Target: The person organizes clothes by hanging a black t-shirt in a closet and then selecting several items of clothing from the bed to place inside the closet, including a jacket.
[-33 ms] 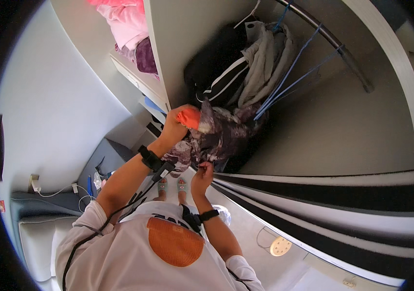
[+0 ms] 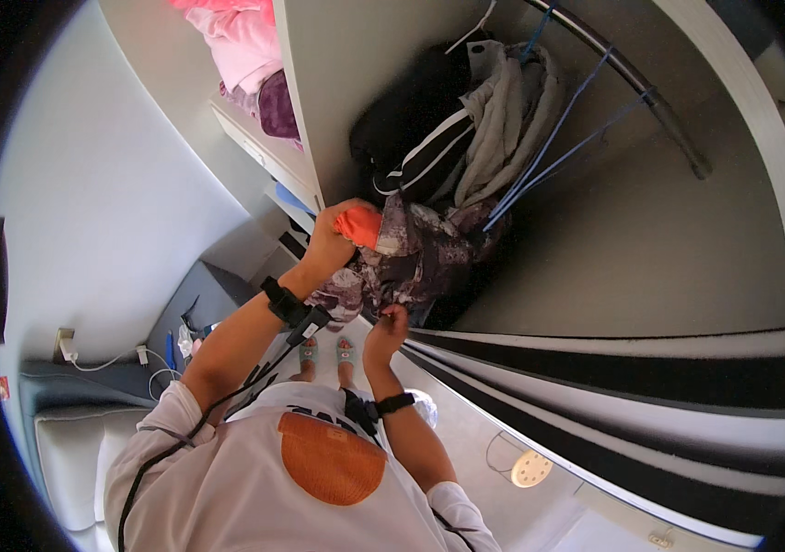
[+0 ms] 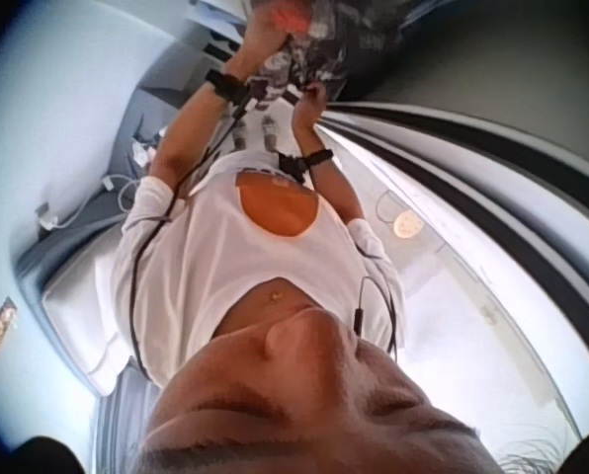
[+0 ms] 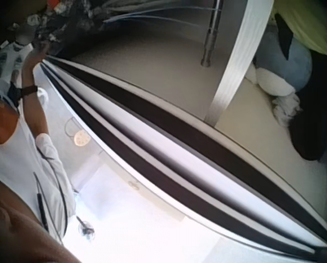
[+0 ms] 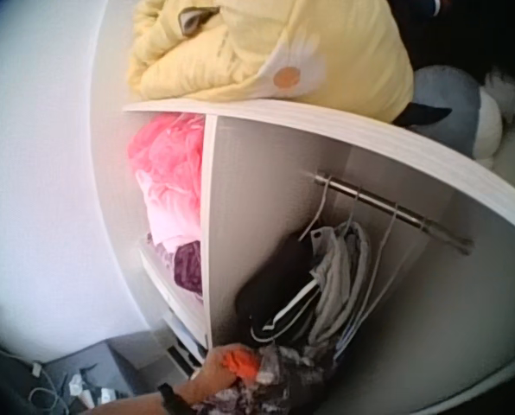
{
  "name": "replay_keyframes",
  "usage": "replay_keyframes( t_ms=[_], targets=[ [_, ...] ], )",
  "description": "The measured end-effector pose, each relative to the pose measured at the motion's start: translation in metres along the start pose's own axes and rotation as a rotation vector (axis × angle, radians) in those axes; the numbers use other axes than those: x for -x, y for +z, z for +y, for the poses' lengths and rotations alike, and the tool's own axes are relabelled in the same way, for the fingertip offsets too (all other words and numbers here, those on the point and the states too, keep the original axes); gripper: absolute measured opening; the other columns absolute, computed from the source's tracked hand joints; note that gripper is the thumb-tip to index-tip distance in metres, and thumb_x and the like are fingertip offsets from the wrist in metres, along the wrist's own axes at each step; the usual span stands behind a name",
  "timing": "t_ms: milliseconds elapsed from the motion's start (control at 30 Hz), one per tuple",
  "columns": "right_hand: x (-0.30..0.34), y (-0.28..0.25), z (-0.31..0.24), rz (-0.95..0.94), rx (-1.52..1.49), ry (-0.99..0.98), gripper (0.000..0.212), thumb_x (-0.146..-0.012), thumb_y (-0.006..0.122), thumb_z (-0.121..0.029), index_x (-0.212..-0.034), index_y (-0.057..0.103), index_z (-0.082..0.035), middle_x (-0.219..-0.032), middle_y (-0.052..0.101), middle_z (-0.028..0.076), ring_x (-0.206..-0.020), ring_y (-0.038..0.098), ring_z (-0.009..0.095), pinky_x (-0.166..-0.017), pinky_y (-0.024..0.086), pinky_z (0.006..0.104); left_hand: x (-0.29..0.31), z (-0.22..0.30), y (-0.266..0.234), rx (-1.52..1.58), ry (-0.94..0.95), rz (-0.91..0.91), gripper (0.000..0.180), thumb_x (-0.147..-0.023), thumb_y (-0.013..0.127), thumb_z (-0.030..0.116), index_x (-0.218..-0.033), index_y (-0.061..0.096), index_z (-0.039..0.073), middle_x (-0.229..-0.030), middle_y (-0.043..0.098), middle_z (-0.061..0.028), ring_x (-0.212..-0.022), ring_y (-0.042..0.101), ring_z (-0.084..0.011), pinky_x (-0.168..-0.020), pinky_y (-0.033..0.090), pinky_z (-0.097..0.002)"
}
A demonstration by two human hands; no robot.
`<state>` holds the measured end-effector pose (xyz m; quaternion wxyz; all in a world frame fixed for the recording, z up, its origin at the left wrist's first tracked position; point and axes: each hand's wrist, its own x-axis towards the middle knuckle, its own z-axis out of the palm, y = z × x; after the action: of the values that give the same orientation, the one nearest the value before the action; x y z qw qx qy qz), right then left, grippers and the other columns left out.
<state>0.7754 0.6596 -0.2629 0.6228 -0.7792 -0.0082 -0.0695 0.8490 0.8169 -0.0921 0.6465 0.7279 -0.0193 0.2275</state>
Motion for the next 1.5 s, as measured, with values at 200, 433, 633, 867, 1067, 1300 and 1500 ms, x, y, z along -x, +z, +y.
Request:
replay_keyframes(
  t_ms=[200, 433, 633, 867, 1067, 1300, 1500],
  targets=[
    [-0.034, 0.019, 0.062, 0.105, -1.236, 0.923, 0.024, -0.078, 0.047, -0.002, -0.100, 0.052, -0.007, -0.089, 0.051, 0.005, -0.078, 0.046, 0.018, -0.076, 0.041, 0.0293, 0.014, 0.018, -0.024, 0.280, -0.322, 0.158, 0.014, -0.086, 0.052, 0.007, -0.097, 0.058, 0.001, -0.081, 0.059, 0.0009, -0.072, 0.052, -0.0086, -0.066, 0.043, -0.0228],
    [-0.062, 0.019, 0.096, 0.262, -1.160, 1.002, 0.029, -0.082, 0.048, -0.010, -0.110, 0.049, -0.008, -0.105, 0.047, 0.008, -0.093, 0.043, 0.020, -0.083, 0.040, 0.0338, 0.033, 0.084, -0.051, 0.351, -0.336, 0.279, 0.021, -0.091, 0.049, 0.020, -0.103, 0.057, 0.004, -0.087, 0.058, -0.0002, -0.078, 0.053, -0.0086, -0.070, 0.044, -0.0233],
    [-0.107, 0.023, 0.098, 0.416, -1.108, 0.945, 0.035, -0.085, 0.049, -0.018, -0.119, 0.046, -0.009, -0.118, 0.043, 0.010, -0.107, 0.041, 0.023, -0.089, 0.039, 0.0378, 0.143, 0.185, -0.131, 0.471, -0.244, 0.629, 0.023, -0.091, 0.048, 0.015, -0.107, 0.055, 0.001, -0.100, 0.057, -0.0047, -0.087, 0.053, -0.0119, -0.076, 0.045, -0.0267],
    [-0.129, 0.026, 0.099, 0.550, -1.018, 0.817, 0.045, -0.089, 0.051, -0.027, -0.129, 0.042, -0.010, -0.134, 0.039, 0.013, -0.122, 0.038, 0.025, -0.095, 0.038, 0.0423, 0.313, 0.223, -0.158, 0.186, -0.036, 1.029, 0.024, -0.091, 0.048, 0.015, -0.109, 0.054, 0.001, -0.102, 0.057, -0.0059, -0.090, 0.053, -0.0130, -0.078, 0.045, -0.0272],
    [-0.088, 0.024, 0.126, 0.255, -0.869, 0.814, 0.034, -0.085, 0.056, -0.021, -0.116, 0.050, -0.009, -0.119, 0.049, 0.007, -0.111, 0.045, 0.020, -0.089, 0.040, 0.0430, 0.469, 0.292, -0.152, -0.017, 0.096, 1.310, 0.025, -0.091, 0.048, 0.016, -0.111, 0.053, 0.001, -0.103, 0.057, -0.0070, -0.092, 0.054, -0.0139, -0.080, 0.045, -0.0276],
    [0.023, 0.000, 0.126, -0.013, -0.448, 0.749, 0.034, -0.080, 0.058, -0.020, -0.112, 0.052, -0.008, -0.103, 0.053, 0.009, -0.094, 0.051, 0.023, -0.077, 0.046, 0.0366, 0.653, 0.400, -0.145, -0.241, 0.307, 1.522, 0.027, -0.091, 0.047, 0.016, -0.112, 0.051, 0.000, -0.105, 0.057, -0.0082, -0.094, 0.054, -0.0150, -0.081, 0.045, -0.0280],
    [0.174, -0.011, 0.154, -0.822, -0.170, 0.940, 0.014, -0.084, 0.052, -0.020, -0.094, 0.059, -0.012, -0.074, 0.061, 0.007, -0.060, 0.059, 0.021, -0.052, 0.050, 0.0334, 0.814, 0.508, -0.075, -0.476, 0.468, 1.727, 0.028, -0.091, 0.047, 0.017, -0.114, 0.050, 0.000, -0.107, 0.056, -0.0092, -0.096, 0.054, -0.0159, -0.083, 0.045, -0.0284]
  ],
)
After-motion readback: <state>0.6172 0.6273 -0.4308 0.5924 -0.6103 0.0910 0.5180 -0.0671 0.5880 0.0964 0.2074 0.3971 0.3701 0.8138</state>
